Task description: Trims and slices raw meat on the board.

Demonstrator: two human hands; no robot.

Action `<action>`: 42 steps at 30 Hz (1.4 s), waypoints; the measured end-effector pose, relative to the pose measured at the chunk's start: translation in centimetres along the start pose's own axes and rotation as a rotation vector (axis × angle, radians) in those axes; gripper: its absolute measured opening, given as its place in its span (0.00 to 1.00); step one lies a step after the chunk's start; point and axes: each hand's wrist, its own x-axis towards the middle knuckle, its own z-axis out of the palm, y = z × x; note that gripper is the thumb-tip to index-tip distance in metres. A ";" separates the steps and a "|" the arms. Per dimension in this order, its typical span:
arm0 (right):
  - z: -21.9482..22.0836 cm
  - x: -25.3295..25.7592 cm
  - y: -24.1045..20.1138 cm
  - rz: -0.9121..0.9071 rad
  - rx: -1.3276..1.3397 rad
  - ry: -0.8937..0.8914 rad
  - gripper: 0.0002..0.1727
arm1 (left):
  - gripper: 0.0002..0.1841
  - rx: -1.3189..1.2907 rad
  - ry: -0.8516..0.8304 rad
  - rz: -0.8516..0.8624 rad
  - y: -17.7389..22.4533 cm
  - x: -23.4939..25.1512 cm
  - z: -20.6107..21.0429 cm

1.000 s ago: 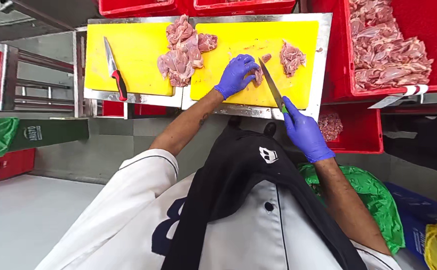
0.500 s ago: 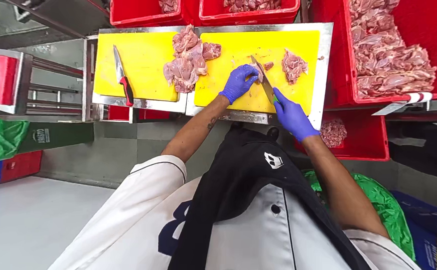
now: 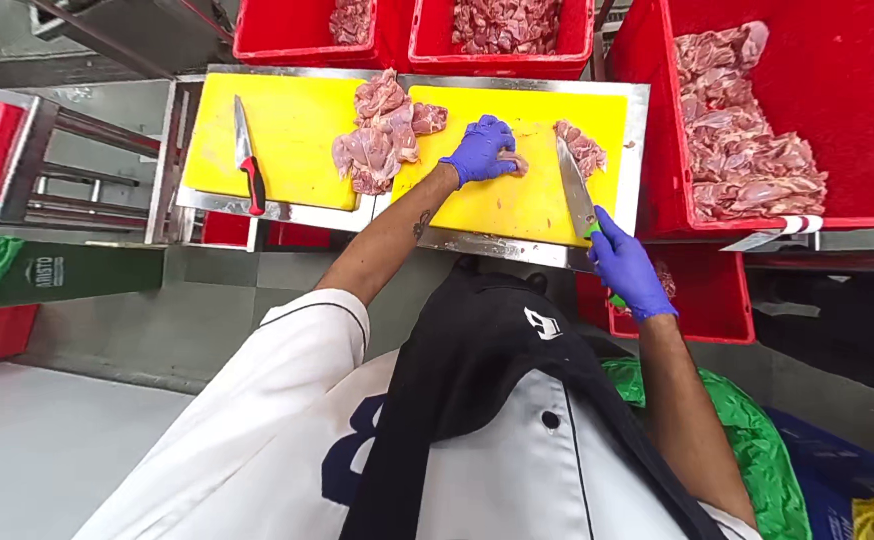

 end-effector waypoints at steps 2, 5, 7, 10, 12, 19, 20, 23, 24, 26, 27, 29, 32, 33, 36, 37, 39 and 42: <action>-1.1 -1.7 -0.3 -0.007 -0.031 -0.007 0.29 | 0.20 -0.029 -0.008 -0.002 -0.1 -0.3 -1.5; -0.1 -3.2 -2.0 -0.095 -0.155 0.055 0.30 | 0.18 -0.327 0.089 -0.085 0.3 -1.7 -5.2; 3.3 -2.4 -4.3 -0.203 -0.230 -0.033 0.33 | 0.16 -0.522 0.206 -0.112 0.1 -2.7 -8.6; 9.4 0.9 -7.3 -0.351 -0.261 -0.245 0.31 | 0.13 -0.685 0.377 -0.049 -0.1 -2.7 -12.5; 11.6 3.1 -8.5 -0.354 -0.254 -0.269 0.30 | 0.11 -0.734 0.419 -0.034 0.1 -2.8 -14.1; 5.8 5.3 -4.3 0.006 0.003 0.174 0.31 | 0.10 -0.778 0.388 -0.030 0.6 -2.8 -12.0; 5.2 5.2 -3.8 0.032 0.006 0.210 0.31 | 0.10 -0.821 0.373 -0.033 0.9 -2.8 -11.1; 4.6 4.7 -3.9 0.005 -0.015 0.246 0.31 | 0.13 -0.920 0.242 -0.108 2.5 -2.8 -7.9; 4.6 4.2 -4.2 -0.008 -0.001 0.250 0.31 | 0.15 -0.894 0.184 -0.146 2.9 -3.0 -6.4; 4.4 2.9 -4.9 -0.041 0.052 0.265 0.31 | 0.19 -0.649 0.079 -0.227 2.6 -3.5 -2.9; 4.4 1.8 -5.2 -0.057 0.084 0.251 0.32 | 0.21 -0.480 0.039 -0.280 2.1 -4.3 -1.0; 4.9 -0.4 -6.0 -0.093 0.124 0.176 0.32 | 0.22 -0.299 0.086 -0.338 0.7 -6.1 1.5; 6.8 -2.5 -5.9 -0.065 0.202 -0.041 0.31 | 0.20 -0.286 0.112 -0.379 -0.7 -7.1 1.1; 7.6 -2.7 -5.1 -0.036 0.259 -0.103 0.30 | 0.20 -0.295 0.119 -0.382 -0.9 -7.3 1.0; 8.5 -2.6 -3.2 -0.006 0.306 -0.009 0.30 | 0.20 -0.337 0.219 -0.242 -1.1 -7.7 1.5; 8.1 -2.8 -3.6 -0.053 0.155 0.064 0.30 | 0.21 -0.343 0.250 -0.132 -1.2 -7.8 1.8; 7.4 -4.5 -5.5 -0.139 -0.208 0.115 0.31 | 0.23 -0.302 0.211 0.054 -0.7 -8.0 2.6; 6.7 -6.8 -8.7 -0.197 -0.548 0.007 0.31 | 0.18 -0.201 0.161 0.112 0.0 -7.3 2.6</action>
